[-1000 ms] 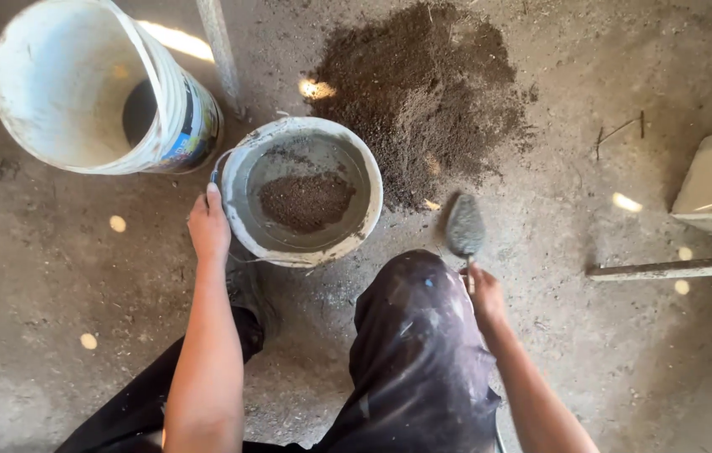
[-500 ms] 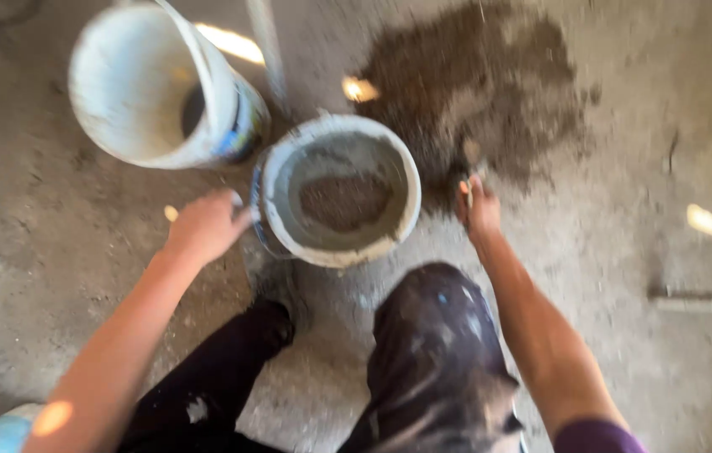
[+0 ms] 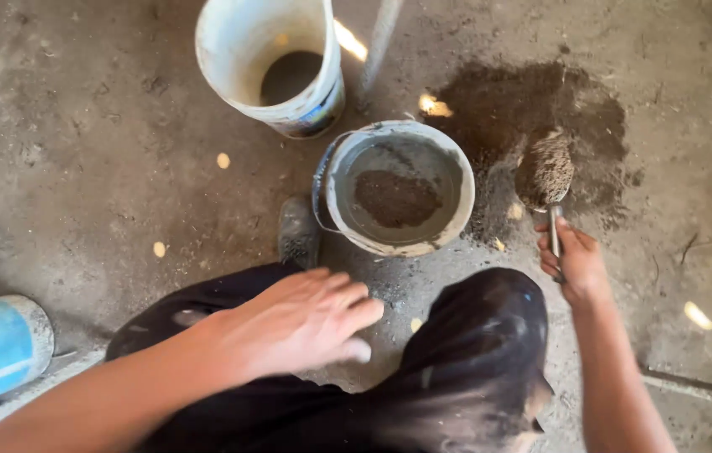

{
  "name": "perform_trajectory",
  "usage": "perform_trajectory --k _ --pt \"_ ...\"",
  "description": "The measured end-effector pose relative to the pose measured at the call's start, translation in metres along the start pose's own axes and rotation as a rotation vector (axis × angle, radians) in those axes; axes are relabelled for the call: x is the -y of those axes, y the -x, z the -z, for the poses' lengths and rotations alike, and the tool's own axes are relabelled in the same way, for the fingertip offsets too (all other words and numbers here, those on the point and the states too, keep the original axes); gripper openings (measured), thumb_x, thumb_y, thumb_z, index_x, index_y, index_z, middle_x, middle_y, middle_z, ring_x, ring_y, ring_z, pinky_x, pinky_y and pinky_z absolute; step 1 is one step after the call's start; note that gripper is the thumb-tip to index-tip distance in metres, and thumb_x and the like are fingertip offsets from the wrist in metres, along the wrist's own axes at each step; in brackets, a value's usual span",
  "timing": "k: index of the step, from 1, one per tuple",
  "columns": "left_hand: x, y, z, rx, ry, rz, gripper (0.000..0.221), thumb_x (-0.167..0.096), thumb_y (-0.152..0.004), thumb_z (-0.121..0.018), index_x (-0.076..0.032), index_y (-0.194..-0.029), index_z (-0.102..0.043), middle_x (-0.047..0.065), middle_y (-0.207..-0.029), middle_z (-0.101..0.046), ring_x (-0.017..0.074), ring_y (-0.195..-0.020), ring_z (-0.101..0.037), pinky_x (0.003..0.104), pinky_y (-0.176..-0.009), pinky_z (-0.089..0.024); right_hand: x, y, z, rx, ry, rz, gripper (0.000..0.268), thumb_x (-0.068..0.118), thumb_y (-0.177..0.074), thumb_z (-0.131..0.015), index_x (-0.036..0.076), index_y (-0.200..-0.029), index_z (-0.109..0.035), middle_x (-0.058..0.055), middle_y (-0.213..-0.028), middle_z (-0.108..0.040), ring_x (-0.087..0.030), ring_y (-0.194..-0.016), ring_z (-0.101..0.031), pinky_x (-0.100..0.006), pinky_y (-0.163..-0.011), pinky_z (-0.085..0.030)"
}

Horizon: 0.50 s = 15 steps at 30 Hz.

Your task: Mixing dry cement or mortar with water in a bucket using a hand trowel

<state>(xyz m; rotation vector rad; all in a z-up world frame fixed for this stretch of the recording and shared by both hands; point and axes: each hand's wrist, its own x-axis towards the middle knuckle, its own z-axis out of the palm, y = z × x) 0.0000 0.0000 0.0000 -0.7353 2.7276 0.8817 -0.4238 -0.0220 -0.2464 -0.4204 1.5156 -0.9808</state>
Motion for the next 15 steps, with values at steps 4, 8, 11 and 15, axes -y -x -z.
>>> perform_trajectory --k 4,8,11,15 --pt "0.020 -0.011 -0.010 0.246 -0.011 0.179 0.047 -0.041 -0.097 -0.068 -0.004 -0.123 -0.053 0.019 -0.109 -0.062 0.0338 -0.099 -0.060 0.049 -0.091 -0.048 0.063 0.048 -0.040 0.234 0.530 -0.008 0.033 0.022 -0.114 -0.039 -0.002 -0.111 -0.061 -0.006 -0.075 -0.053 -0.014 -0.055 -0.043 -0.028 -0.046 -0.034" --pt "0.014 -0.012 -0.017 0.054 -0.053 0.029 0.050 -0.049 -0.092 -0.075 -0.008 -0.116 -0.059 0.011 -0.094 -0.064 0.0315 -0.084 -0.063 0.044 -0.077 -0.049 0.066 0.040 -0.113 0.395 1.357 0.057 0.039 0.036 -0.108 -0.047 0.016 -0.138 -0.062 -0.008 -0.092 -0.071 -0.016 -0.070 -0.062 -0.027 -0.066 -0.056" --pt "0.007 -0.020 -0.014 0.020 -0.055 0.036 0.047 -0.050 -0.088 -0.077 -0.010 -0.109 -0.062 0.012 -0.092 -0.066 0.0350 -0.086 -0.065 0.047 -0.077 -0.050 0.039 0.022 -0.128 0.401 1.554 0.359 0.031 0.032 -0.108 -0.053 0.004 -0.120 -0.060 -0.018 -0.083 -0.071 -0.033 -0.073 -0.073 -0.052 -0.072 -0.064" --pt "0.010 -0.014 -0.008 0.097 -0.027 0.057 0.047 -0.048 -0.090 -0.077 -0.009 -0.111 -0.059 0.013 -0.094 -0.066 0.0356 -0.088 -0.065 0.047 -0.078 -0.051 0.061 0.033 -0.085 0.161 1.395 0.114 0.047 0.040 -0.110 -0.046 0.008 -0.144 -0.052 -0.013 -0.096 -0.074 -0.021 -0.074 -0.071 -0.035 -0.073 -0.065"
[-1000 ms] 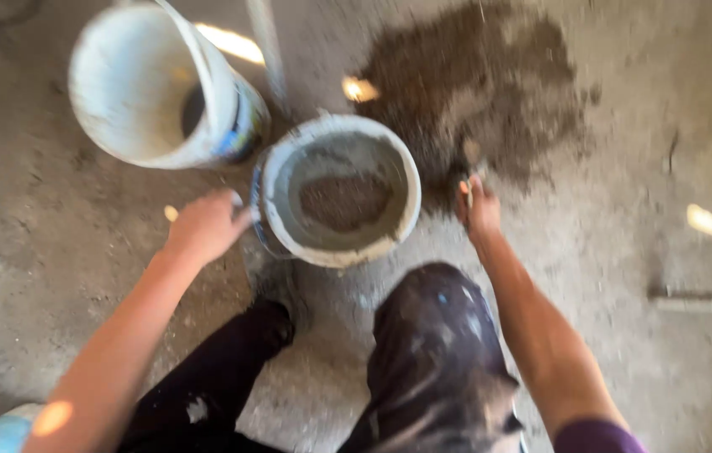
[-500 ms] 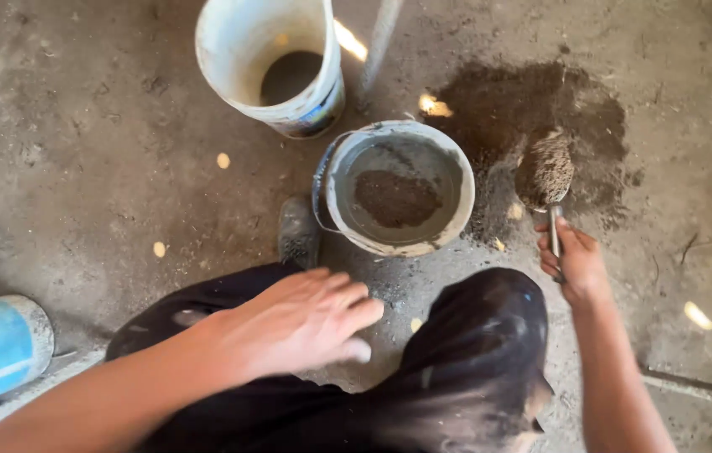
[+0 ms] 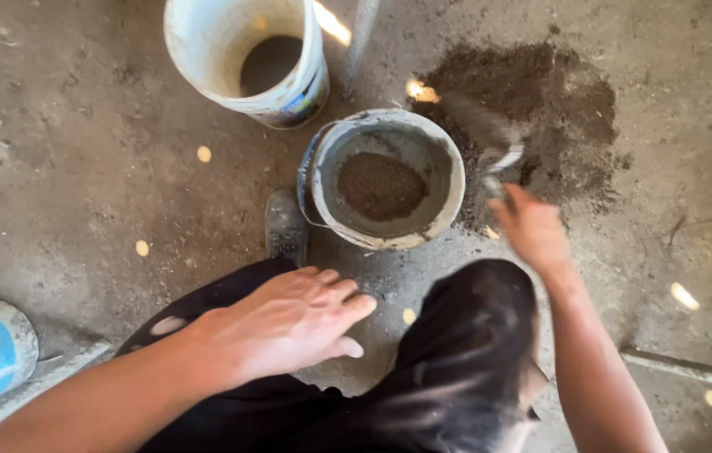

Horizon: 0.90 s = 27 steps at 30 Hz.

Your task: Mixing dry cement or mortar with water in a bucket using a hand trowel

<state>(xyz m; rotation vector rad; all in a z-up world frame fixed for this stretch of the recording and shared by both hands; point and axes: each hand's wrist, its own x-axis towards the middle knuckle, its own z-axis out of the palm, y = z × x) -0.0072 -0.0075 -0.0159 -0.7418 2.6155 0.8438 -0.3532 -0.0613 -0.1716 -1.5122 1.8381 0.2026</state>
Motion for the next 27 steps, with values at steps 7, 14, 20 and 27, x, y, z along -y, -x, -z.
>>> perform_trajectory --k 7,14,20,27 --pt "0.029 0.019 -0.011 -0.001 0.035 0.038 0.052 -0.051 -0.097 -0.066 -0.015 -0.132 -0.055 0.008 -0.105 -0.067 0.0327 -0.095 -0.065 0.047 -0.083 -0.050 -0.227 -0.022 -0.100 -0.549 -0.605 -0.299 0.036 0.042 -0.108 -0.052 0.011 -0.096 -0.069 -0.006 -0.073 -0.064 -0.021 -0.063 -0.057 -0.037 -0.059 -0.042" --pt "0.054 0.038 -0.045 0.229 0.116 0.212 0.058 -0.058 -0.099 -0.062 -0.019 -0.140 -0.047 0.004 -0.113 -0.065 0.0285 -0.107 -0.063 0.045 -0.089 -0.051 -0.299 -0.104 -0.186 -0.568 -1.214 -0.562 0.046 0.052 -0.102 -0.058 0.009 -0.090 -0.069 -0.002 -0.061 -0.055 -0.009 -0.041 -0.041 -0.026 -0.035 -0.030" --pt "0.045 0.038 -0.036 0.188 0.162 0.196 0.052 -0.053 -0.098 -0.065 -0.018 -0.134 -0.051 0.004 -0.109 -0.067 0.0288 -0.103 -0.065 0.045 -0.088 -0.051 -0.110 -0.140 -0.096 -0.353 -1.001 -0.665 0.039 0.046 -0.108 -0.057 0.009 -0.108 -0.071 0.000 -0.073 -0.063 -0.005 -0.046 -0.042 -0.020 -0.037 -0.034" --pt "0.040 0.033 -0.028 0.125 0.161 0.169 0.052 -0.050 -0.099 -0.064 -0.015 -0.135 -0.052 0.008 -0.111 -0.068 0.0298 -0.106 -0.065 0.043 -0.094 -0.047 -0.148 -0.165 -0.165 -0.511 -1.364 -0.390 0.040 0.051 -0.098 -0.066 0.013 -0.089 -0.065 -0.001 -0.065 -0.058 -0.008 -0.047 -0.047 -0.026 -0.041 -0.035"
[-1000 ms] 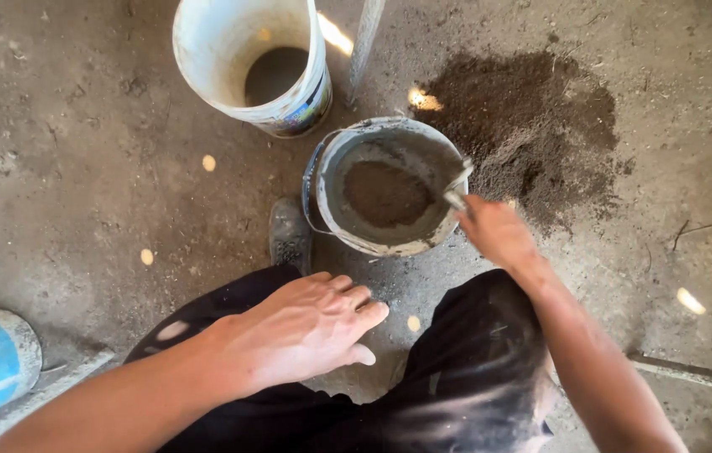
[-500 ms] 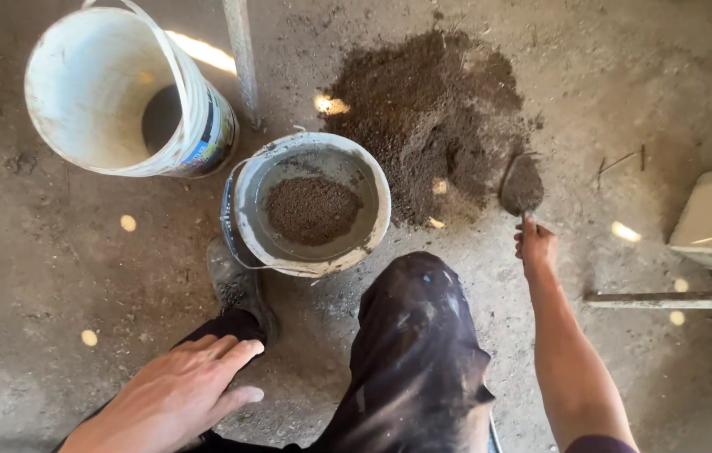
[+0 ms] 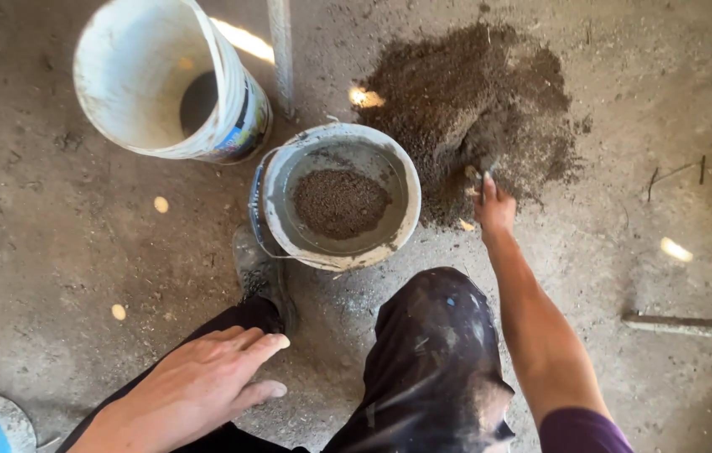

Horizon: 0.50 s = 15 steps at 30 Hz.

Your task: Mixing dry cement or mortar with water in a bucket using a hand trowel

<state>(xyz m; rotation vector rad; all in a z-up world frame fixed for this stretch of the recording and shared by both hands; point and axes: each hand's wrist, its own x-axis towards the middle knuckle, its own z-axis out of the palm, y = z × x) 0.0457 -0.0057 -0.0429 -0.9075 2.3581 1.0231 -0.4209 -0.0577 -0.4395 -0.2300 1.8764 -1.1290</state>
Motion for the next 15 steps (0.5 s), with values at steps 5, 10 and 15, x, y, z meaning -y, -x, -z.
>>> perform_trajectory --k 5,10,15 --pt "-0.007 -0.007 -0.001 0.089 -0.093 0.041 0.051 -0.054 -0.100 -0.062 -0.017 -0.132 -0.051 0.007 -0.106 -0.065 0.0310 -0.100 -0.064 0.046 -0.084 -0.052 0.029 0.037 0.033 0.099 -0.009 0.036 0.038 0.038 -0.108 -0.054 0.003 -0.101 -0.067 -0.002 -0.070 -0.056 -0.007 -0.046 -0.037 -0.025 -0.042 -0.027" --pt "-0.029 -0.017 0.025 0.161 -0.020 0.046 0.049 -0.052 -0.102 -0.060 -0.016 -0.134 -0.049 0.009 -0.116 -0.064 0.0324 -0.106 -0.062 0.048 -0.091 -0.049 0.071 0.070 0.058 0.107 0.062 0.079 0.036 0.037 -0.107 -0.055 0.005 -0.100 -0.067 -0.002 -0.071 -0.056 -0.005 -0.046 -0.037 -0.021 -0.039 -0.024" --pt "-0.043 -0.020 0.040 0.072 -0.011 -0.019 0.049 -0.049 -0.100 -0.062 -0.011 -0.131 -0.054 0.014 -0.111 -0.065 0.0362 -0.104 -0.062 0.051 -0.087 -0.048 0.129 0.131 0.065 0.220 0.128 0.067 0.021 0.022 -0.104 -0.055 0.007 -0.104 -0.069 -0.002 -0.072 -0.059 -0.005 -0.047 -0.042 -0.019 -0.039 -0.029"
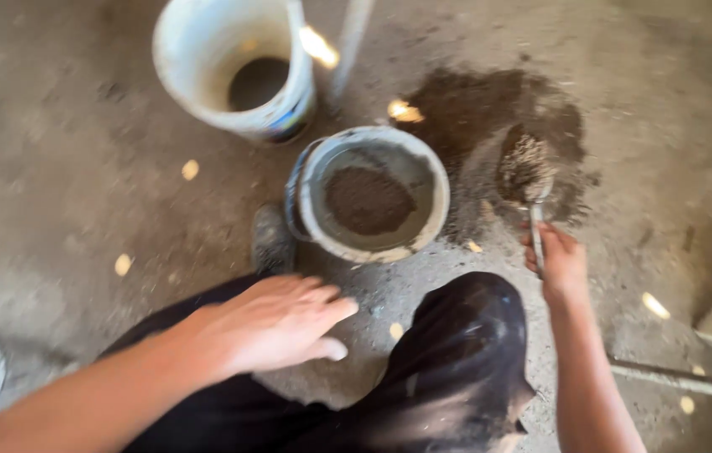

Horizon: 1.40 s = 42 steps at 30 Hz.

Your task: Mixing dry cement or mortar with water in a bucket using a hand trowel

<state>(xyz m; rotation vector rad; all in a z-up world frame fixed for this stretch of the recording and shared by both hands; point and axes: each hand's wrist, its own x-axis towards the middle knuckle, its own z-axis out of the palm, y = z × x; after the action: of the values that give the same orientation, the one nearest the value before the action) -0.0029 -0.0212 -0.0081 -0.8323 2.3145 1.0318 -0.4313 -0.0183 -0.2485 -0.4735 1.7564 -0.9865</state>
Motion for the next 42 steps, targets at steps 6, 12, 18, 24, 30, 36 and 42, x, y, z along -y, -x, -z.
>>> perform_trajectory --k 6,12,18,24,30,36,42 --pt "-0.015 -0.004 0.012 0.186 0.090 -0.015 0.056 -0.042 -0.104 -0.054 -0.007 -0.147 -0.049 0.030 -0.137 -0.058 0.0419 -0.131 -0.057 0.056 -0.112 -0.042 0.053 0.060 -0.043 0.230 0.541 0.225 0.023 0.015 -0.102 -0.065 0.001 -0.118 -0.073 -0.017 -0.065 -0.065 -0.021 -0.049 -0.060 -0.035 -0.042 -0.050" --pt "-0.011 -0.011 0.009 0.195 0.079 -0.036 0.059 -0.042 -0.103 -0.054 -0.004 -0.148 -0.049 0.033 -0.138 -0.056 0.0446 -0.131 -0.055 0.059 -0.110 -0.042 0.048 0.067 -0.107 0.384 1.290 0.587 0.038 0.032 -0.097 -0.065 0.016 -0.131 -0.071 -0.012 -0.118 -0.076 -0.035 -0.107 -0.073 -0.048 -0.094 -0.059" --pt "0.027 -0.021 -0.001 0.083 0.059 0.046 0.052 -0.039 -0.100 -0.064 0.000 -0.134 -0.058 0.029 -0.119 -0.068 0.0444 -0.115 -0.068 0.056 -0.099 -0.054 0.052 0.069 -0.025 0.079 1.180 0.591 0.041 0.028 -0.102 -0.068 0.007 -0.137 -0.070 -0.019 -0.119 -0.075 -0.040 -0.107 -0.071 -0.052 -0.091 -0.057" --pt "0.115 -0.135 -0.049 -0.072 -0.045 0.124 0.028 -0.030 -0.093 -0.073 -0.007 -0.109 -0.072 0.015 -0.090 -0.075 0.0278 -0.082 -0.076 0.038 -0.073 -0.063 -0.067 0.046 0.088 -0.084 0.917 0.125 0.040 0.051 -0.100 -0.073 0.018 -0.124 -0.076 -0.009 -0.074 -0.073 -0.027 -0.071 -0.074 -0.044 -0.070 -0.057" --pt "0.153 -0.247 -0.087 -0.510 -0.359 0.013 0.073 -0.036 -0.061 -0.096 -0.017 -0.125 -0.068 0.015 -0.115 -0.058 0.0354 -0.103 -0.063 0.042 -0.084 -0.059 -0.199 0.096 0.113 -0.133 0.665 -0.051 0.032 0.035 -0.102 -0.071 0.007 -0.116 -0.076 -0.014 -0.067 -0.068 -0.025 -0.058 -0.068 -0.042 -0.060 -0.051" --pt "0.156 -0.268 -0.072 -0.570 -0.212 0.120 0.045 0.007 -0.083 -0.068 -0.006 -0.126 -0.064 0.022 -0.130 -0.058 0.0352 -0.106 -0.064 0.036 -0.065 -0.067 -0.181 0.148 0.088 -0.055 0.524 -0.158 0.026 0.011 -0.088 -0.062 -0.002 -0.107 -0.075 -0.011 -0.083 -0.072 -0.013 -0.078 -0.051 -0.036 -0.059 -0.043" --pt "0.164 -0.238 -0.002 -0.479 0.511 0.232 0.031 -0.008 -0.100 -0.059 -0.005 -0.129 -0.069 0.016 -0.097 -0.078 0.0167 -0.068 -0.078 0.036 -0.074 -0.062 -0.202 0.128 0.103 0.022 0.700 -0.086 0.013 0.007 -0.095 -0.059 -0.002 -0.093 -0.069 -0.011 -0.070 -0.070 -0.014 -0.059 -0.051 -0.033 -0.048 -0.040"
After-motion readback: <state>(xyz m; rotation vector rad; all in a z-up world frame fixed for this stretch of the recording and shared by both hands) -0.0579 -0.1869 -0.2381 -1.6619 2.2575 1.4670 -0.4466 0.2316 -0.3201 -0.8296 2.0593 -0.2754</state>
